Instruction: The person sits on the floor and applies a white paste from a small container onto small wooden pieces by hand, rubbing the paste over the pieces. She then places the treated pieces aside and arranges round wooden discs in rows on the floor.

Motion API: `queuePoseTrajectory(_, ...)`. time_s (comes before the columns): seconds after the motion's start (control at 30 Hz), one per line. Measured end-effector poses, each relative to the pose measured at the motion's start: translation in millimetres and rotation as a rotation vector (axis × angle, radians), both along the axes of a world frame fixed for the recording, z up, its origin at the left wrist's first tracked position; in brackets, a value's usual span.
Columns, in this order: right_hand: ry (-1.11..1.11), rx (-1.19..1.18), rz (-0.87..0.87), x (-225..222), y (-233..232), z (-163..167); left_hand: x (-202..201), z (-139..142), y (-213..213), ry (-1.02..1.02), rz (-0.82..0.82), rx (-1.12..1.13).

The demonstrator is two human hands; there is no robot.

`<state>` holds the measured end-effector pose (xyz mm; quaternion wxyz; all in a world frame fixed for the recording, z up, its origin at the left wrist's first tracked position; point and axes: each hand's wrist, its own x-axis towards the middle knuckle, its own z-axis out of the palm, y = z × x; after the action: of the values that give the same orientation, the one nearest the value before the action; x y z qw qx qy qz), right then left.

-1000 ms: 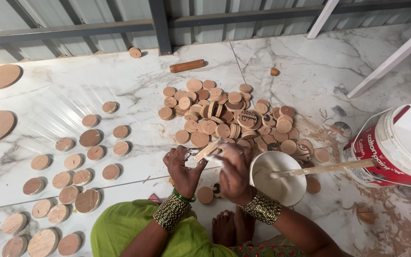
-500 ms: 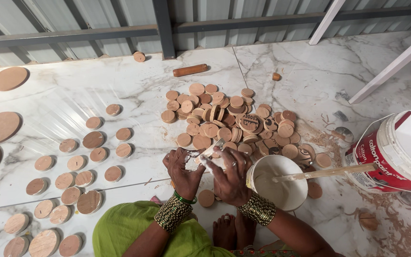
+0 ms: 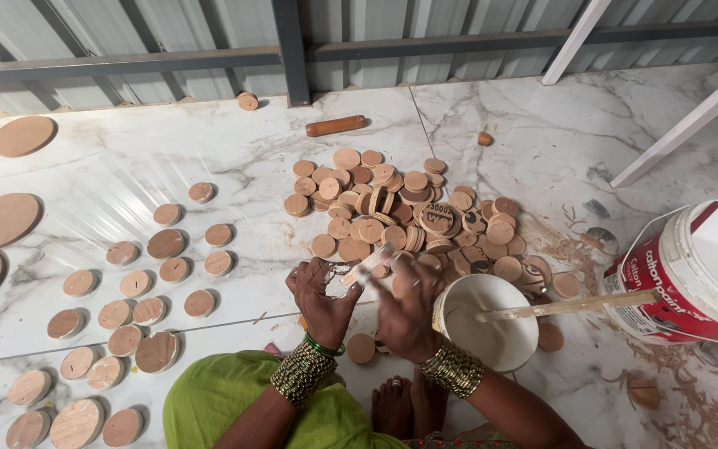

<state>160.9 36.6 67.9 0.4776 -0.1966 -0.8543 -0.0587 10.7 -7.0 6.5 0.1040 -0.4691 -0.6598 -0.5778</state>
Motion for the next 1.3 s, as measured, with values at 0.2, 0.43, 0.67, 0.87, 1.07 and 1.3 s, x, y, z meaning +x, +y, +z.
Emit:
queuePoseTrajectory(0.2,0.071,-0.217,0.093,6.3,10.3,-3.4,1.9,18.0,-1.9,0.012,0.005,0.017)
queuePoseTrajectory(0.43,0.254,-0.660,0.188,5.2,22.8,-9.1,3.2,30.4,-3.8,-0.031,0.024,-0.058)
queuePoseTrajectory(0.67,-0.047,-0.046,0.040,-1.2,-7.6,-7.5,-0.1,22.5,-2.8,0.024,0.036,-0.058)
queuePoseTrajectory(0.87,0.182,-0.429,0.109,2.7,18.7,-12.5,-1.6,21.5,-4.1,0.049,0.035,-0.042)
queuePoseTrajectory(1.07,0.270,-0.647,0.204,-0.2,22.0,-7.5,0.1,23.6,-4.0,0.044,0.025,-0.063)
queuePoseTrajectory(1.3,0.013,0.005,0.081,-2.3,-9.0,-0.8,-0.7,24.2,-3.9,0.086,0.045,-0.025)
